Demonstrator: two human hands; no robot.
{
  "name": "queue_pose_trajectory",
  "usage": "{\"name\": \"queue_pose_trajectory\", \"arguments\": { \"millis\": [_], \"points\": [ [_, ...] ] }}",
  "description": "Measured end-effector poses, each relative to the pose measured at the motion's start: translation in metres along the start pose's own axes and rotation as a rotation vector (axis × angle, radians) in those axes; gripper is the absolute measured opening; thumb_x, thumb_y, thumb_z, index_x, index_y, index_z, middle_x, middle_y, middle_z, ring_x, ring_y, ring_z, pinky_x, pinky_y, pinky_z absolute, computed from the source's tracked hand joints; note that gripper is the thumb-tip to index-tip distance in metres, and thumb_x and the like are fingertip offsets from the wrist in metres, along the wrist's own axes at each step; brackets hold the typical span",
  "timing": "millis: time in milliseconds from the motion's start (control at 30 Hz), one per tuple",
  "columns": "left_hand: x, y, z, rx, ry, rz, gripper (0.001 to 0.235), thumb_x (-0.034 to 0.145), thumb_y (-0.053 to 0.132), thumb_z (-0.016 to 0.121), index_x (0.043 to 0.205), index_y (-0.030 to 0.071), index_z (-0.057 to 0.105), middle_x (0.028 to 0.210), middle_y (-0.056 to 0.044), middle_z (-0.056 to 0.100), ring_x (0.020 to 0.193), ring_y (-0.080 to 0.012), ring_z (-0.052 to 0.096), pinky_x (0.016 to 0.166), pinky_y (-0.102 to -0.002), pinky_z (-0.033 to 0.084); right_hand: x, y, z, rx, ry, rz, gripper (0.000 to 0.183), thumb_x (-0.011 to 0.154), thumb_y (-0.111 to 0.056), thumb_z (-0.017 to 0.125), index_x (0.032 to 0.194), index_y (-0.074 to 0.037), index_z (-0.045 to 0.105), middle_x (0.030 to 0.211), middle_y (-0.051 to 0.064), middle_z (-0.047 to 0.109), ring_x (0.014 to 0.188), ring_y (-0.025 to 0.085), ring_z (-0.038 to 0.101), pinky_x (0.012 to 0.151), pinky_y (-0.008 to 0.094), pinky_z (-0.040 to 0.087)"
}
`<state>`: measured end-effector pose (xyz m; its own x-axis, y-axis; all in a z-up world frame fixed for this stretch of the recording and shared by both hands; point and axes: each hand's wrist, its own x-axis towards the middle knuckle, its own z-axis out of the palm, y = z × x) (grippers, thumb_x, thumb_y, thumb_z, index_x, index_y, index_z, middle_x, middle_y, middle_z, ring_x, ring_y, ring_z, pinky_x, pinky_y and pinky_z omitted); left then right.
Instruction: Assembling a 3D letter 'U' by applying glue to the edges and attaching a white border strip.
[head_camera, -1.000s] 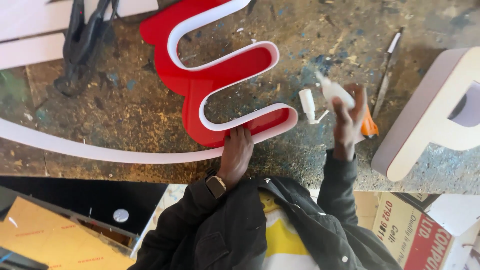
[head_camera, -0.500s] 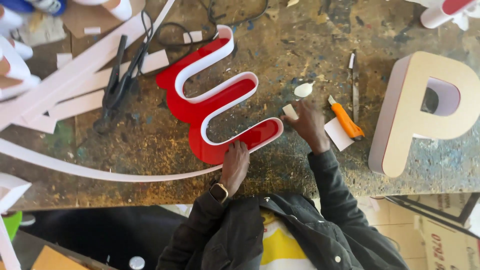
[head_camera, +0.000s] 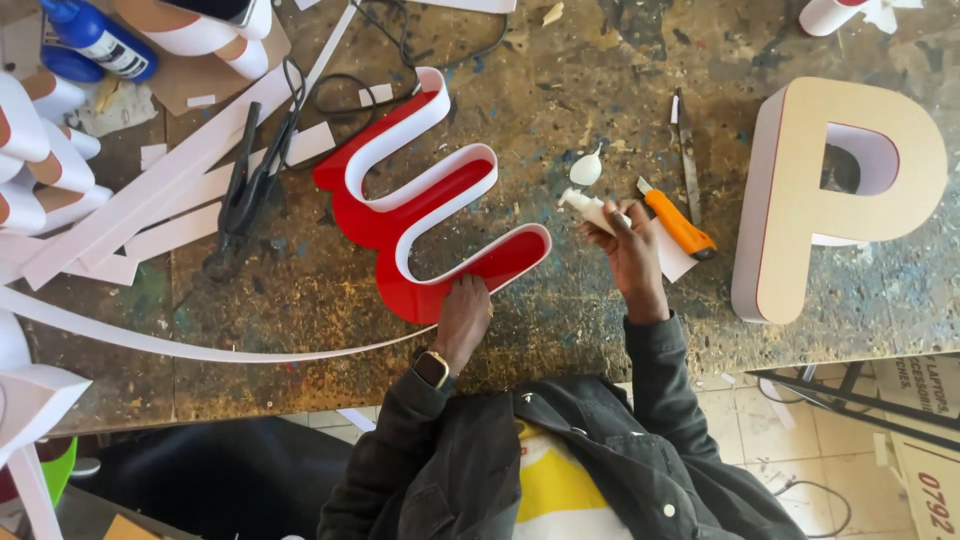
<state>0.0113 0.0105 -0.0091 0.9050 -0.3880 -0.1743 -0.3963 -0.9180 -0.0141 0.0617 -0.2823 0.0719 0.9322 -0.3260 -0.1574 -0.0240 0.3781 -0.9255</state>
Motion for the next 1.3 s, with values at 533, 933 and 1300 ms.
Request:
{"name": "queue_pose_trajectory", "arguments": {
  "millis": [533, 933, 1300],
  "points": [
    [0.005, -0.005, -0.004, -0.223, -0.051, 0.002, 0.021, 0.106, 0.013, 0.061, 0.114, -0.006, 0.067, 0.106, -0.023, 0.071, 0.104, -0.0394, 0.079, 0.072, -0.044, 0.072, -0.050, -0.017, 0.061, -0.277, -0.385, 0.087, 0.046, 0.106, -0.027, 0.084, 0.139, 0.005, 0.078, 0.091, 0.024, 0.083, 0.083, 0.025, 0.080, 0.081, 0.038, 0.066],
    [0.006, -0.003, -0.018, -0.209, -0.097, 0.040, 0.024, 0.109, 0.013, 0.060, 0.120, -0.008, 0.066, 0.110, -0.027, 0.071, 0.108, -0.0413, 0.079, 0.077, -0.044, 0.072, -0.033, -0.016, 0.078, -1.028, -0.488, -0.066, 0.046, 0.108, -0.062, 0.067, 0.117, -0.018, 0.075, 0.090, 0.029, 0.079, 0.095, 0.059, 0.076, 0.082, 0.064, 0.054],
    [0.012, -0.008, 0.023, -0.200, -0.069, 0.017, 0.033, 0.103, 0.018, 0.074, 0.121, -0.009, 0.067, 0.113, -0.026, 0.072, 0.113, -0.0436, 0.077, 0.079, -0.047, 0.072, -0.013, 0.010, 0.109, -1.358, -0.358, 0.062, 0.046, 0.079, -0.082, 0.079, 0.080, -0.038, 0.091, 0.073, 0.019, 0.077, 0.084, 0.050, 0.075, 0.071, 0.058, 0.060]
  ]
}}
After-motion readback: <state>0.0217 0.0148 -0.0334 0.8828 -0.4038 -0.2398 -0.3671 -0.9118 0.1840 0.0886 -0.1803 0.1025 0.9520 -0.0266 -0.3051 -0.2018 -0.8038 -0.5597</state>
